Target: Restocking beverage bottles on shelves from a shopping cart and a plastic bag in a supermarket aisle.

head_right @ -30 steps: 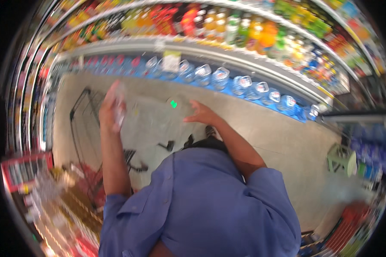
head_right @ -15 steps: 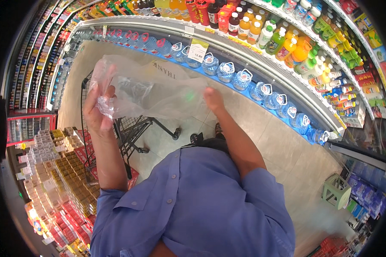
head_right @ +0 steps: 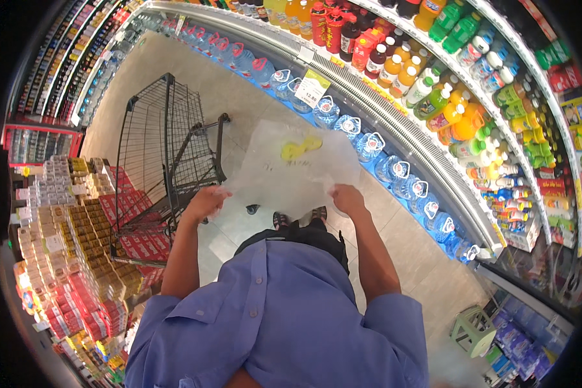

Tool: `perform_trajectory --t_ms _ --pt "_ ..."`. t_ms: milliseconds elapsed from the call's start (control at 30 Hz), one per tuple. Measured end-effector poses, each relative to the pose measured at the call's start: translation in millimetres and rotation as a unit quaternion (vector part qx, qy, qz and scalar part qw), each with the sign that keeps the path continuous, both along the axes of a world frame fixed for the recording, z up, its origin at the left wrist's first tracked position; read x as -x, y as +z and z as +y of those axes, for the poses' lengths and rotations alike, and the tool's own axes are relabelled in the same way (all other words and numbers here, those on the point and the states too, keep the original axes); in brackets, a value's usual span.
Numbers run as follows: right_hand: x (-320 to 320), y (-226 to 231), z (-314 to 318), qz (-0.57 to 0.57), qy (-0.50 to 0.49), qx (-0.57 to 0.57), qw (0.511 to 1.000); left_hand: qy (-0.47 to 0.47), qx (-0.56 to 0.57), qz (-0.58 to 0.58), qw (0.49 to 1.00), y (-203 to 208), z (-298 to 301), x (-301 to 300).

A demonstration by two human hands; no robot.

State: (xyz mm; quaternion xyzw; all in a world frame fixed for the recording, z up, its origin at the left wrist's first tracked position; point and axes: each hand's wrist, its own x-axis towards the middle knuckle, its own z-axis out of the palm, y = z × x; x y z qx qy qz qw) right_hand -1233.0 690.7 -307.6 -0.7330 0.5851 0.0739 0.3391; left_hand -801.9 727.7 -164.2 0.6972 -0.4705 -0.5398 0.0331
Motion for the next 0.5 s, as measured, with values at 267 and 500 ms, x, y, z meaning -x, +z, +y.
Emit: perform_trajectory --t_ms 267,500 --pt "-22.2 48.2 -66.6 -0.481 -0.448 -0.103 0.747 0.412 0.119 0.321 0.845 15.9 6.7 4.6" --pt "-65.1 91.4 -82.7 -0.369 -0.139 -0.306 0.867 0.362 0.138 0.450 0.805 14.4 -5.5 -55.5"
